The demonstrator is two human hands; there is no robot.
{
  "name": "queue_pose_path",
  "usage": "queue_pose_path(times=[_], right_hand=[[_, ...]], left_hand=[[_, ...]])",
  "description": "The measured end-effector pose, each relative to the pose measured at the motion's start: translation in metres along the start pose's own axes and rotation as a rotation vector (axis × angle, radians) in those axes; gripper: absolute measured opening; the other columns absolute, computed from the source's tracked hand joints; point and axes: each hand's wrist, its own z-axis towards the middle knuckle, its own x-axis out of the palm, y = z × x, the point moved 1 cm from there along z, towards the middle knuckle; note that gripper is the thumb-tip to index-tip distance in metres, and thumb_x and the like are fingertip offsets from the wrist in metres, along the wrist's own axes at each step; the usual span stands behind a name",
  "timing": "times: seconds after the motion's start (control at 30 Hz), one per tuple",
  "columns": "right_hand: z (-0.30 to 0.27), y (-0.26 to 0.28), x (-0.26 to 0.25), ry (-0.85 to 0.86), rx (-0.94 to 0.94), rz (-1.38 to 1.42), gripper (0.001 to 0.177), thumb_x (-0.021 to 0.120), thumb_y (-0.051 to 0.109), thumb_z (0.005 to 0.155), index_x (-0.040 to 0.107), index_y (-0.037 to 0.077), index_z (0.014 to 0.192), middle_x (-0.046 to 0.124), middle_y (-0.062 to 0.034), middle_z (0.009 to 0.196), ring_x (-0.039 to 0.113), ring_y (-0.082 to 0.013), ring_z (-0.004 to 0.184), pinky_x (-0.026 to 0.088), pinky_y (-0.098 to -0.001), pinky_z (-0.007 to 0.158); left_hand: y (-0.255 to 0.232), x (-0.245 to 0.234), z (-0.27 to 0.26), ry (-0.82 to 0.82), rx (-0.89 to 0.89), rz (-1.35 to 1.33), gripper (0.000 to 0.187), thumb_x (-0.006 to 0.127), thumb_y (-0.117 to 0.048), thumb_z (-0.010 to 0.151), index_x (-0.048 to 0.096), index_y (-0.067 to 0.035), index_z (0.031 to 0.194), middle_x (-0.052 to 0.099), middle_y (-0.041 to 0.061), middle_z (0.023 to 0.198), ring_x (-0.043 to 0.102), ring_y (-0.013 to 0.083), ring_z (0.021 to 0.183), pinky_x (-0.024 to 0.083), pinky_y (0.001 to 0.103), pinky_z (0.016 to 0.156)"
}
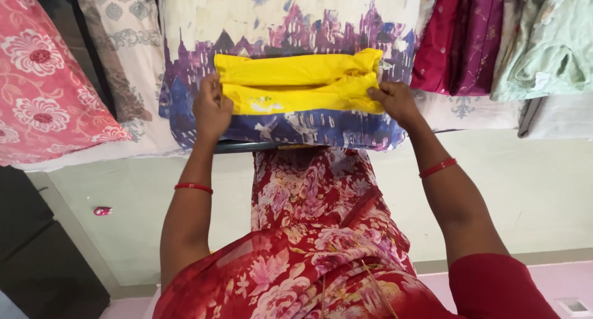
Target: The person folds a yellow shirt and organizes it with other clothes and a diaper.
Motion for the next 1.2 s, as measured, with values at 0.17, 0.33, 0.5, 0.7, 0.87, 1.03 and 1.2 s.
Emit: queue_pose_path(times=[0.17, 0.33, 0.5, 0.7, 0.87, 1.03, 1.2], right_hand=[[-0.004, -0.001, 0.013, -0.216, -0.151, -0.34, 0.032, 0.078, 0.026, 0.093, 0.064, 0.004, 0.074, 0.055, -0.0039, 0.059, 0.049, -0.0121, 0.054, 0.04, -0.0332, 0.052], [-0.018, 0.027, 0.041, -0.607, -0.528, -0.584, 0.02, 0.069, 0.015, 0.09, 0.063, 0.001, 0.103, 0.065, -0.0157, 0.104, 0.059, -0.03, 0.096, 0.045, -0.0471, 0.086], [-0.042, 0.057, 0.092, -0.243, -0.44, -1.093, 0.04, 0.057, 0.017, 0.103, 0.051, -0.001, 0.138, 0.048, -0.0233, 0.143, 0.044, -0.0367, 0.135, 0.031, -0.053, 0.118], [-0.02, 0.081, 0.141, 0.143, -0.577, -1.204, 0.098, 0.054, 0.071, 0.094, 0.041, -0.01, 0.147, 0.028, -0.0306, 0.159, 0.023, -0.0466, 0.147, 0.011, -0.0635, 0.12], [0.008, 0.052, 0.133, -0.012, -0.539, -1.04, 0.092, 0.052, 0.061, 0.098, 0.032, -0.006, 0.158, 0.016, -0.0215, 0.171, 0.008, -0.04, 0.159, 0.002, -0.0602, 0.126], [0.003, 0.054, 0.118, -0.014, -0.627, -0.91, 0.085, 0.051, 0.057, 0.104, 0.034, -0.006, 0.159, 0.018, -0.0222, 0.172, 0.009, -0.0408, 0.16, 0.004, -0.0589, 0.127], [-0.026, 0.063, 0.098, -0.025, -0.589, -0.353, 0.079, 0.026, 0.06, 0.109, 0.032, 0.002, 0.162, 0.025, -0.0142, 0.174, 0.018, -0.0356, 0.166, 0.013, -0.0523, 0.137]], left_hand=[[-0.005, 0.006, -0.008, 0.083, -0.109, 0.494, 0.055, 0.069, -0.011, 0.083, 0.055, -0.008, 0.136, 0.071, 0.011, 0.091, 0.067, 0.0313, 0.097, 0.046, 0.051, 0.098], [-0.012, 0.032, -0.012, -0.192, -0.087, 0.565, 0.066, 0.067, -0.026, 0.097, 0.04, -0.005, 0.153, 0.064, 0.014, 0.117, 0.059, 0.0328, 0.114, 0.041, 0.053, 0.101], [-0.015, 0.054, -0.011, -0.402, -0.025, 0.672, 0.08, 0.067, -0.055, 0.1, 0.037, -0.002, 0.152, 0.054, 0.023, 0.133, 0.051, 0.0392, 0.122, 0.041, 0.053, 0.099], [-0.009, 0.053, 0.007, -0.299, -0.226, 0.642, 0.073, 0.075, -0.062, 0.092, 0.048, -0.008, 0.135, 0.065, 0.02, 0.126, 0.069, 0.0395, 0.097, 0.053, 0.049, 0.078], [-0.019, 0.049, 0.008, -0.352, -0.331, 0.398, 0.048, 0.081, -0.047, 0.085, 0.069, -0.008, 0.11, 0.074, 0.012, 0.083, 0.073, 0.0332, 0.074, 0.054, 0.045, 0.063], [-0.075, 0.046, -0.016, -0.313, -0.175, 0.058, 0.028, 0.075, -0.028, 0.098, 0.067, -0.001, 0.098, 0.073, 0.012, 0.081, 0.065, 0.0191, 0.069, 0.053, 0.036, 0.067], [-0.149, 0.064, -0.035, -0.253, -0.087, 0.112, 0.023, 0.075, -0.021, 0.098, 0.068, 0.0, 0.097, 0.068, 0.012, 0.076, 0.059, 0.017, 0.064, 0.048, 0.037, 0.059]])
